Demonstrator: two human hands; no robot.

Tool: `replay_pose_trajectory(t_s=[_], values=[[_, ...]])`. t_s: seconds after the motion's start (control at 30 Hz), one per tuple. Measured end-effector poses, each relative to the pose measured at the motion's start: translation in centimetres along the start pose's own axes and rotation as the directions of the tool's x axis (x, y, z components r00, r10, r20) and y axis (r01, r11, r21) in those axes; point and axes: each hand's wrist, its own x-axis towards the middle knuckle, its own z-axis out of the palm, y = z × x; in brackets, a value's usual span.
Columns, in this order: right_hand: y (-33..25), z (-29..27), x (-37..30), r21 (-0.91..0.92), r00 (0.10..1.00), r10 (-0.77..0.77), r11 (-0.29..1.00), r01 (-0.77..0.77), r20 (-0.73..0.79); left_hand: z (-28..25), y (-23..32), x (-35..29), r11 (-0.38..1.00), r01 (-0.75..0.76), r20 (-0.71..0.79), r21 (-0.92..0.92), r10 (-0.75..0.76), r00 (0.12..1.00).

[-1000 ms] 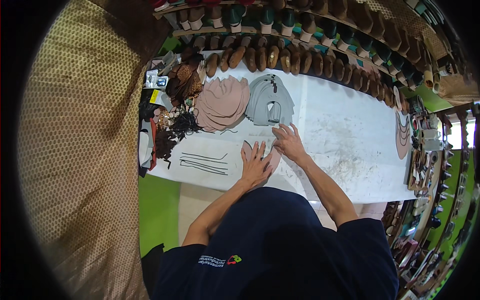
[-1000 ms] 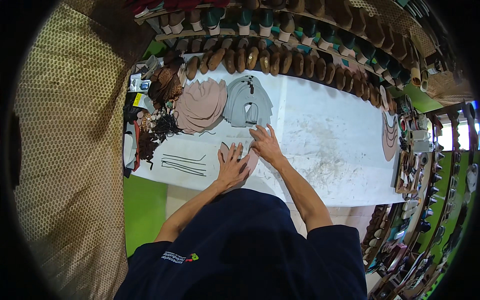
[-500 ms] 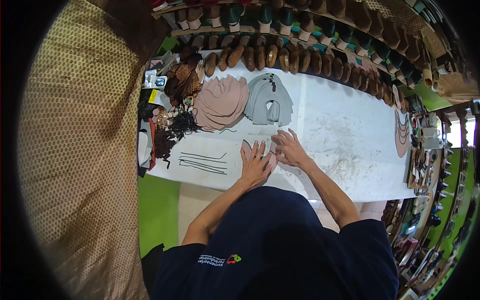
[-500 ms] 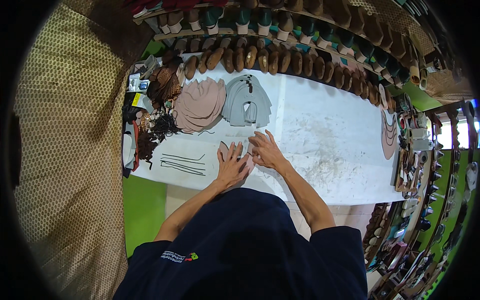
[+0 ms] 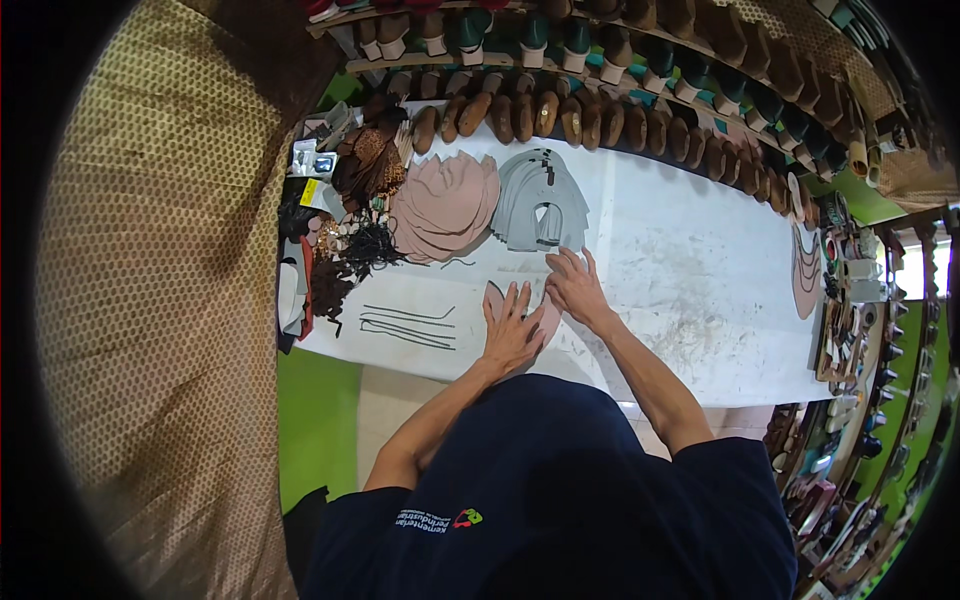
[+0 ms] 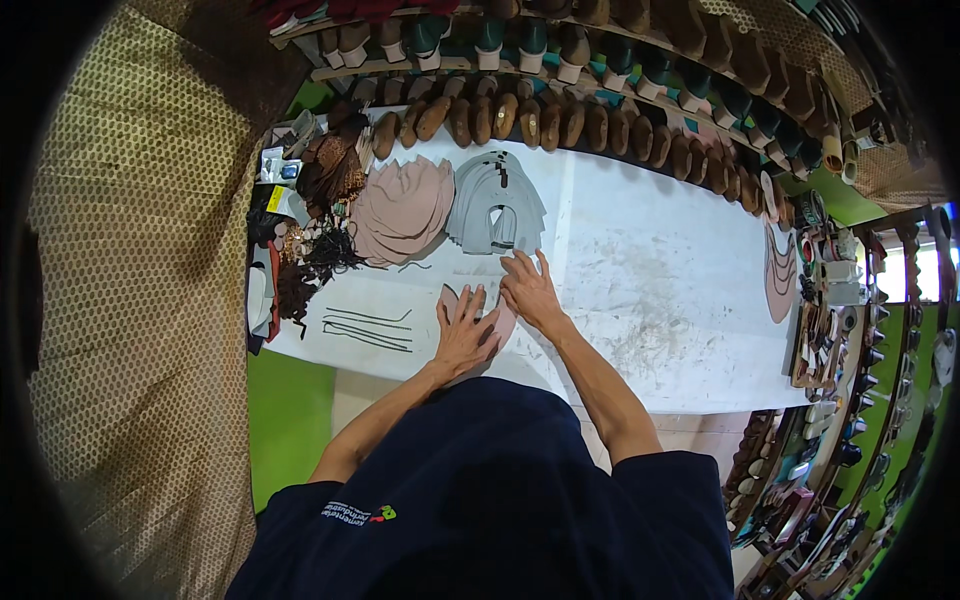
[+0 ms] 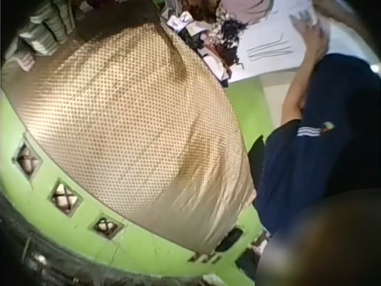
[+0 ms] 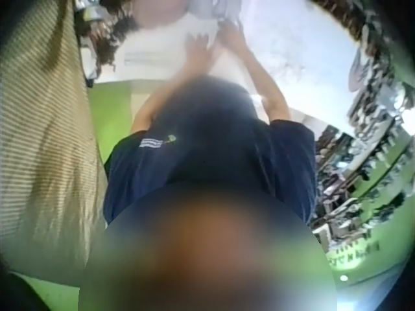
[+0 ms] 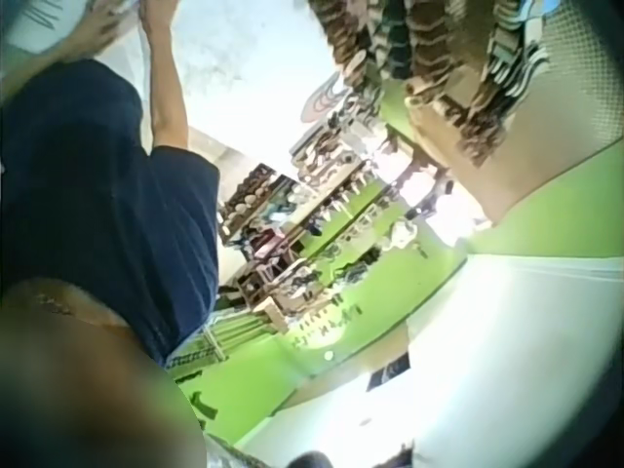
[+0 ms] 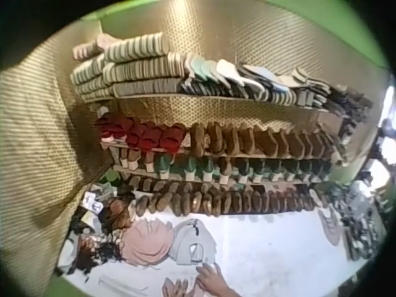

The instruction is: Assembling and organizing leather shoe upper components on a workbench.

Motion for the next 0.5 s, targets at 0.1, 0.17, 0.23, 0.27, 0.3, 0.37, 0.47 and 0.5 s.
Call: replay_pose_trajectory(t_s=[0.1,0.17,0.23,0.27,0.3,0.37,0.47,0.5], values=[[0.1,0.4,0.4,-0.048,1.000,-0.002,0.999,0.003,0.012,-0.1,0.0,0.1,1.000,0.013,0.008,-0.004,-0.013,1.000],[0.3,0.6,0.6,-0.062,0.999,-0.002,0.998,0.005,0.040,-0.2,0.0,0.2,1.000,0.010,0.006,-0.005,-0.010,1.000],[0.5,0.8,0.8,-0.077,0.998,-0.002,0.997,0.007,0.069,-0.3,-0.1,0.3,1.000,0.008,0.005,-0.006,-0.008,1.000],[0.6,0.9,0.9,-0.070,0.998,-0.003,0.997,0.008,0.062,-0.3,-0.1,0.3,1.000,0.011,0.016,-0.025,-0.010,1.000],[0.7,0.9,0.9,-0.064,0.999,-0.004,0.998,0.008,0.054,-0.4,-0.1,0.3,0.999,0.013,0.027,-0.043,-0.012,1.000],[0.6,0.9,1.1,-0.068,1.000,-0.013,0.998,0.015,0.026,-0.4,-0.2,0.4,0.999,0.002,0.007,-0.032,-0.002,1.000],[0.3,0.8,1.2,-0.067,1.000,-0.023,0.997,0.023,-0.005,-0.1,-0.4,0.5,1.000,-0.003,-0.014,0.023,0.003,1.000],[0.3,0.8,1.2,-0.063,1.000,-0.023,0.998,0.022,-0.008,0.0,-0.3,0.6,0.998,0.002,-0.016,0.064,-0.001,1.000]])
